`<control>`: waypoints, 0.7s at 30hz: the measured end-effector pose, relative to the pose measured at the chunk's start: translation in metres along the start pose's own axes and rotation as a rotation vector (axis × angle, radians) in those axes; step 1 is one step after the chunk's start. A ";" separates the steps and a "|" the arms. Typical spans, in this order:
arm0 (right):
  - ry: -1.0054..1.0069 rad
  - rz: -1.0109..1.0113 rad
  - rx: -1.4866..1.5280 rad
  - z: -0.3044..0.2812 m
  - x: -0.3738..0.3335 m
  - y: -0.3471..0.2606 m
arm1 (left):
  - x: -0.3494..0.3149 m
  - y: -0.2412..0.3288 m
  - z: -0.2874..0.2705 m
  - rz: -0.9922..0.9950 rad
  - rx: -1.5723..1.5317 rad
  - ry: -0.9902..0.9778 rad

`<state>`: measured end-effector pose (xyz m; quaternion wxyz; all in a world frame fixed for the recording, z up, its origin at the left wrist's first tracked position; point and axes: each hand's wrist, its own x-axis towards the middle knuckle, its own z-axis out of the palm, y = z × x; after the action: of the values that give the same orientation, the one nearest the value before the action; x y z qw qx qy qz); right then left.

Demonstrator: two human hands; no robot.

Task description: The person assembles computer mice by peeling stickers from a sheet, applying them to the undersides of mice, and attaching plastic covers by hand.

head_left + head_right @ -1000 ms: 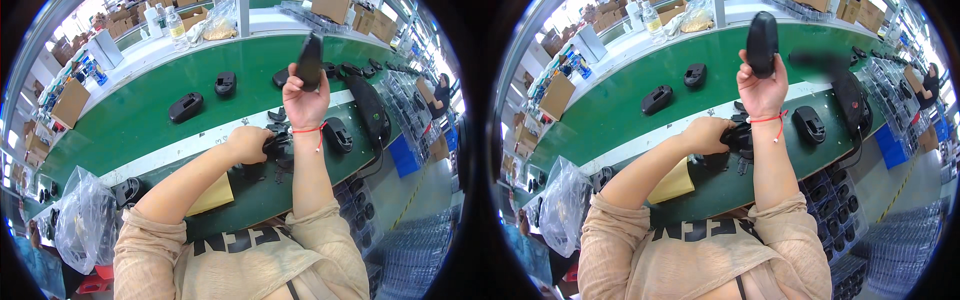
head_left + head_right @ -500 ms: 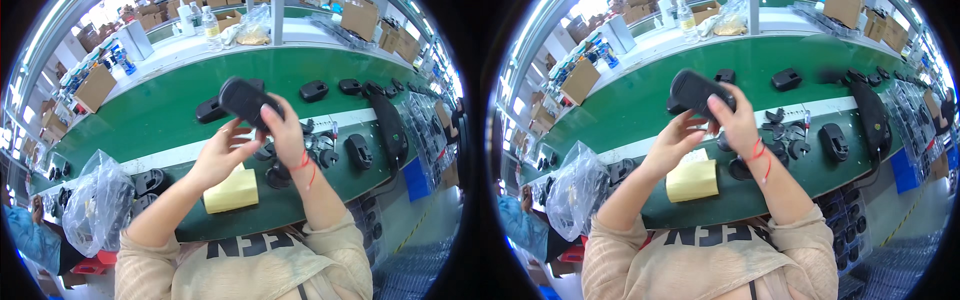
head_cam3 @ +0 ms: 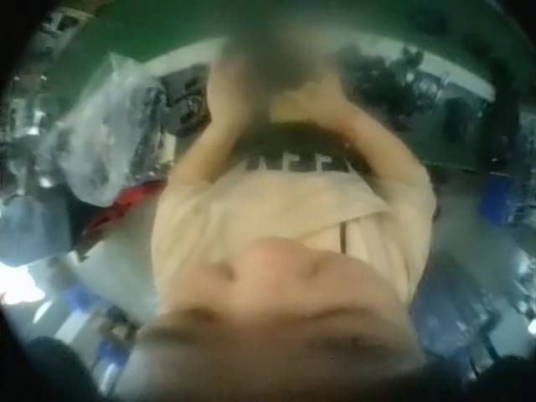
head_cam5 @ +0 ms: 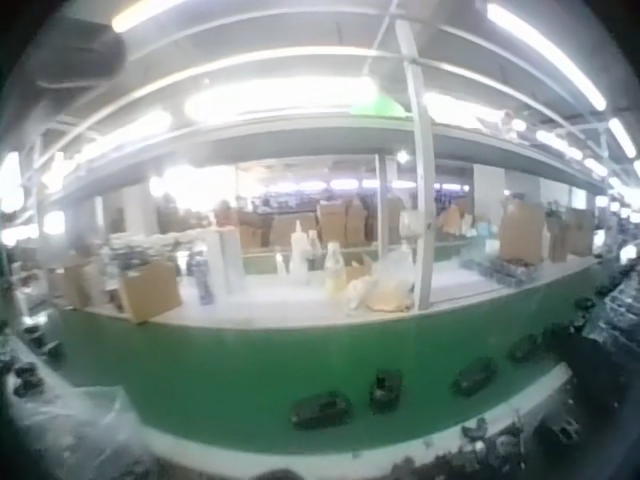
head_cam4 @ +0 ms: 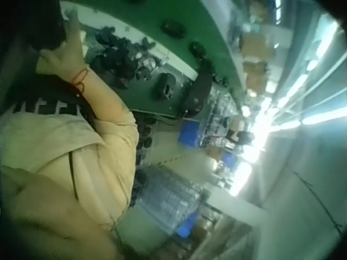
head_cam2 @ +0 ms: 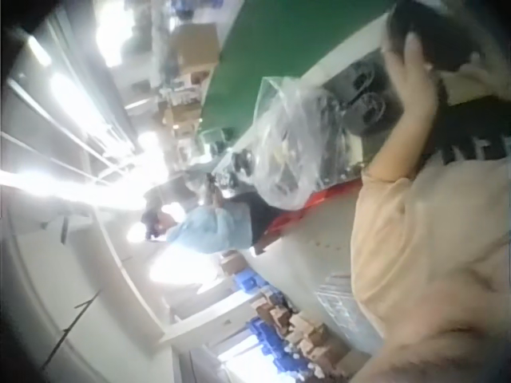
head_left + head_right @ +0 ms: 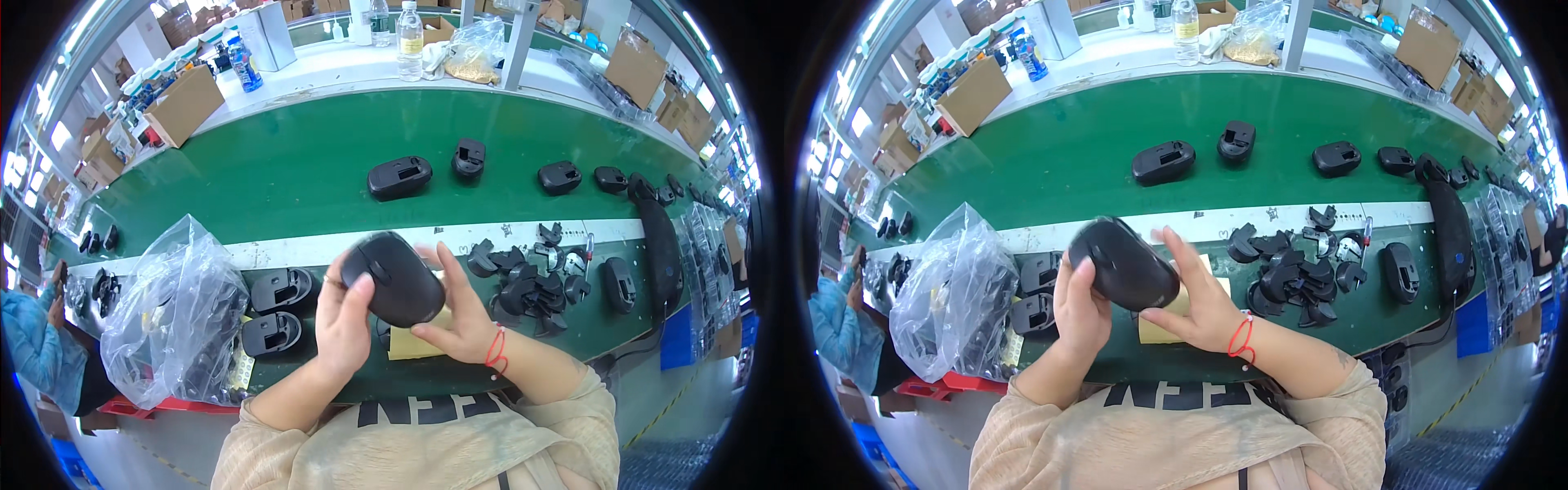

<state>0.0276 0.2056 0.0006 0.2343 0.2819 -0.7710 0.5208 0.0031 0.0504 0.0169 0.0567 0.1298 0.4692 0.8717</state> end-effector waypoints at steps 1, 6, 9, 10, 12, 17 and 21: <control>-0.066 0.101 0.094 0.002 -0.004 -0.001 | -0.006 0.000 0.001 0.041 0.020 -0.054; -0.236 0.303 0.248 0.001 -0.006 -0.003 | -0.007 0.001 -0.011 0.103 0.061 -0.194; -0.248 0.286 0.239 0.000 -0.004 -0.002 | -0.005 0.007 -0.009 0.091 0.058 -0.213; -0.239 0.266 0.220 0.000 -0.004 -0.002 | -0.005 0.008 -0.008 0.087 0.056 -0.209; -0.253 0.234 0.182 -0.001 -0.004 -0.001 | -0.004 0.009 -0.006 0.141 0.119 -0.210; -0.240 0.174 0.135 0.000 -0.006 -0.003 | -0.004 0.005 -0.017 0.202 0.225 -0.317; -0.125 0.030 -0.101 -0.002 -0.004 0.004 | 0.002 -0.006 -0.002 0.224 0.212 -0.147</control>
<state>0.0279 0.2094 -0.0044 0.1920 0.2901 -0.8134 0.4662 0.0000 0.0529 0.0110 -0.0206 0.2501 0.5357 0.8063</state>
